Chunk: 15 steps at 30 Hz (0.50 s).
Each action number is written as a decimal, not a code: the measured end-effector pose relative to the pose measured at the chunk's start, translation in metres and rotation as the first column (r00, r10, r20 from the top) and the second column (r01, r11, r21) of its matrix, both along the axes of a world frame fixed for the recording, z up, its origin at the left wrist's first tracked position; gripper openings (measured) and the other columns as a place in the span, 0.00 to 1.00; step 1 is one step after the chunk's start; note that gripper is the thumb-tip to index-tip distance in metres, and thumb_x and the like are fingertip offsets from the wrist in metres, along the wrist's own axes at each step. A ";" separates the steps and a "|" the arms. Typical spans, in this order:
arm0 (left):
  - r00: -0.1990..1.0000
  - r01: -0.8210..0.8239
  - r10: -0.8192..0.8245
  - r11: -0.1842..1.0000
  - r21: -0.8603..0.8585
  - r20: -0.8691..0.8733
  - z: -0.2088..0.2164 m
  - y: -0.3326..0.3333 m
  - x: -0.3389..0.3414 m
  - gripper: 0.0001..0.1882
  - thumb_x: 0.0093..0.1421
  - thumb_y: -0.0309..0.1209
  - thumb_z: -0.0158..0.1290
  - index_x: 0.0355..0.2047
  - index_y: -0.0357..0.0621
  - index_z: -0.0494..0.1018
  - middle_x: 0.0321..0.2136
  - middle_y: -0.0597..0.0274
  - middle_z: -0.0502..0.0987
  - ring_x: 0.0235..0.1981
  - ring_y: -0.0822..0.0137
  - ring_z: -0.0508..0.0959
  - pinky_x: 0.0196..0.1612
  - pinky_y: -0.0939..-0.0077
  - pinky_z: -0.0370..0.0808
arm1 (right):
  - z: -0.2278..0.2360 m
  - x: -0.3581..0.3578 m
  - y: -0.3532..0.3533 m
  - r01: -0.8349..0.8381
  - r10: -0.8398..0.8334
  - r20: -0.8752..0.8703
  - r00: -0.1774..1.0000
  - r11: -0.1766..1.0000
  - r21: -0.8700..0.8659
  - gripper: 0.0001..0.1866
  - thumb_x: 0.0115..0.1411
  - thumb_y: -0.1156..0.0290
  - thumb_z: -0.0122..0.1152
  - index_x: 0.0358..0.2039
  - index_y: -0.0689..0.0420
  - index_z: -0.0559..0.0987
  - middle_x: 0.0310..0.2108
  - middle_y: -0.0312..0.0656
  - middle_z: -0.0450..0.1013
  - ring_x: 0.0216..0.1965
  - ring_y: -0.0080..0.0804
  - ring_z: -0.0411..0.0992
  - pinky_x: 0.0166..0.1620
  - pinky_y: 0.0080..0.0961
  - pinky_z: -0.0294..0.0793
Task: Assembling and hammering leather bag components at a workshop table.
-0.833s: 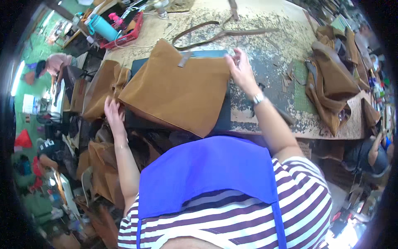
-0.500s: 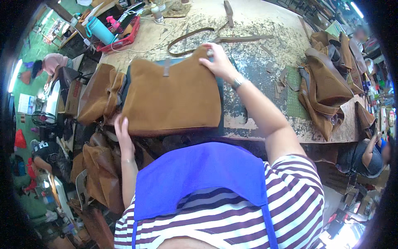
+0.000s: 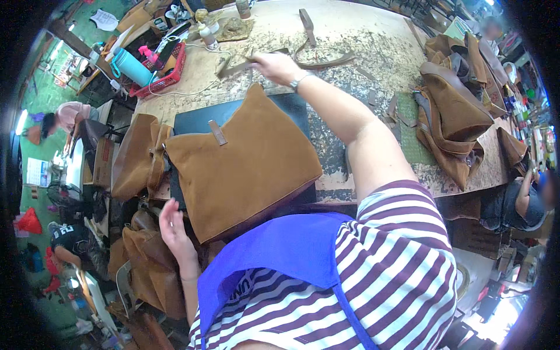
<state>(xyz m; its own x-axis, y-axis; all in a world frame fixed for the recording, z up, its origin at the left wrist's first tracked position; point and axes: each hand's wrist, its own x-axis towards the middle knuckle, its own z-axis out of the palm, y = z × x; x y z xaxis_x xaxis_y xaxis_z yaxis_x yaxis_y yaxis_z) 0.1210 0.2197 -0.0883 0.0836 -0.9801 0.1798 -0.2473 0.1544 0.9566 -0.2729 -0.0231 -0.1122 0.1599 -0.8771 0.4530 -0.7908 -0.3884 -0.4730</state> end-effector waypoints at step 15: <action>0.205 0.381 -0.303 0.901 -0.209 -0.931 0.085 -0.201 0.003 0.07 0.61 0.26 0.49 0.26 0.45 0.65 0.20 0.71 0.66 0.28 0.75 0.70 0.42 0.70 0.72 | 0.020 -0.005 0.038 -0.244 0.221 -0.283 0.933 0.969 -0.048 0.10 0.57 0.67 0.55 0.41 0.49 0.74 0.31 0.40 0.75 0.36 0.40 0.74 0.37 0.35 0.74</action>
<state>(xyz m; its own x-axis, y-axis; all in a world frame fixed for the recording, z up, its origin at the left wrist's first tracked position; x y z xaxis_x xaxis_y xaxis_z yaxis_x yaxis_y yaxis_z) 0.1243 0.0185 -0.0028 -0.1943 -0.9641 0.1810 0.8705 -0.0844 0.4849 -0.2781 0.0150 -0.0927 0.4828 -0.7625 0.4307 -0.7679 -0.6050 -0.2104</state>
